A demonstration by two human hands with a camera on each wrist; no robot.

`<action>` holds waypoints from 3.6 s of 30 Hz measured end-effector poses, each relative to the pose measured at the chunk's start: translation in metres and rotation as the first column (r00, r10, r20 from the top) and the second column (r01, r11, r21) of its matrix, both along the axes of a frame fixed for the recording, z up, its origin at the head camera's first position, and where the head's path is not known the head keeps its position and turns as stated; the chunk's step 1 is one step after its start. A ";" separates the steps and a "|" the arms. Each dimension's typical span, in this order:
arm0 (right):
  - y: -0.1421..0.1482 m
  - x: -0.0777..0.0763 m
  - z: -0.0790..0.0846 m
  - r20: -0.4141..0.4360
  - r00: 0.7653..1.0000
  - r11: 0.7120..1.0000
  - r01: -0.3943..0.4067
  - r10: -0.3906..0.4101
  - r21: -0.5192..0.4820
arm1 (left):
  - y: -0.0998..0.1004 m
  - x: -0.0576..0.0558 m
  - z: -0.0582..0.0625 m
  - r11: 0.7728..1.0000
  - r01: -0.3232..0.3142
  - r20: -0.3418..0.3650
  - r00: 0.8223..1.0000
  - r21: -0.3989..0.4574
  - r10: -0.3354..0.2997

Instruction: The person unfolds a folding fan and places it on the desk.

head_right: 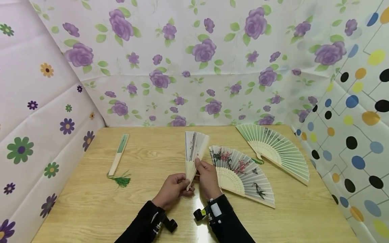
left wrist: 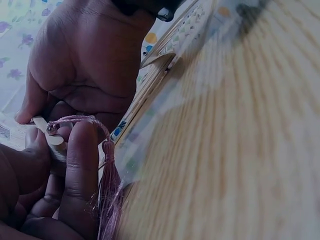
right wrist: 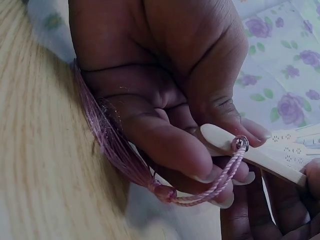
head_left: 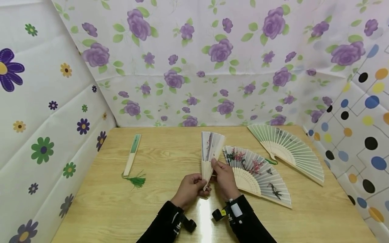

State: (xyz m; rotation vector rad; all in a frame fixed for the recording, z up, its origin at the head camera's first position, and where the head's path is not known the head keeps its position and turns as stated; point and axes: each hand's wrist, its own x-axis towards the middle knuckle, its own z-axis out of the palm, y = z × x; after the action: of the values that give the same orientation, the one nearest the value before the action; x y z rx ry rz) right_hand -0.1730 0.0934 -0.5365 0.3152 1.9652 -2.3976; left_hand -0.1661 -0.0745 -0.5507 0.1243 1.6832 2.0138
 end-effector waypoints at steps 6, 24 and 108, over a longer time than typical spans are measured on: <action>0.000 0.000 0.000 -0.001 1.000 1.000 -0.003 0.003 -0.007 | 0.001 -0.001 0.000 0.999 -0.030 0.024 0.999 0.019 0.029; 0.004 -0.003 -0.010 0.055 0.998 0.981 0.005 0.006 -0.191 | 0.000 -0.002 -0.002 0.993 -0.109 0.059 0.993 0.047 0.107; 0.004 0.010 -0.014 -0.055 0.998 0.965 0.005 -0.021 -0.263 | -0.015 -0.006 0.010 0.930 -0.327 0.190 0.937 0.171 0.294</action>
State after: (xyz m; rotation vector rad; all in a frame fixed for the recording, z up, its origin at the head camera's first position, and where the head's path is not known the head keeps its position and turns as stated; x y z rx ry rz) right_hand -0.1627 0.0974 -0.5505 0.2526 1.6384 -2.6617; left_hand -0.1722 -0.0894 -0.5410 -0.2487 1.4687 2.3543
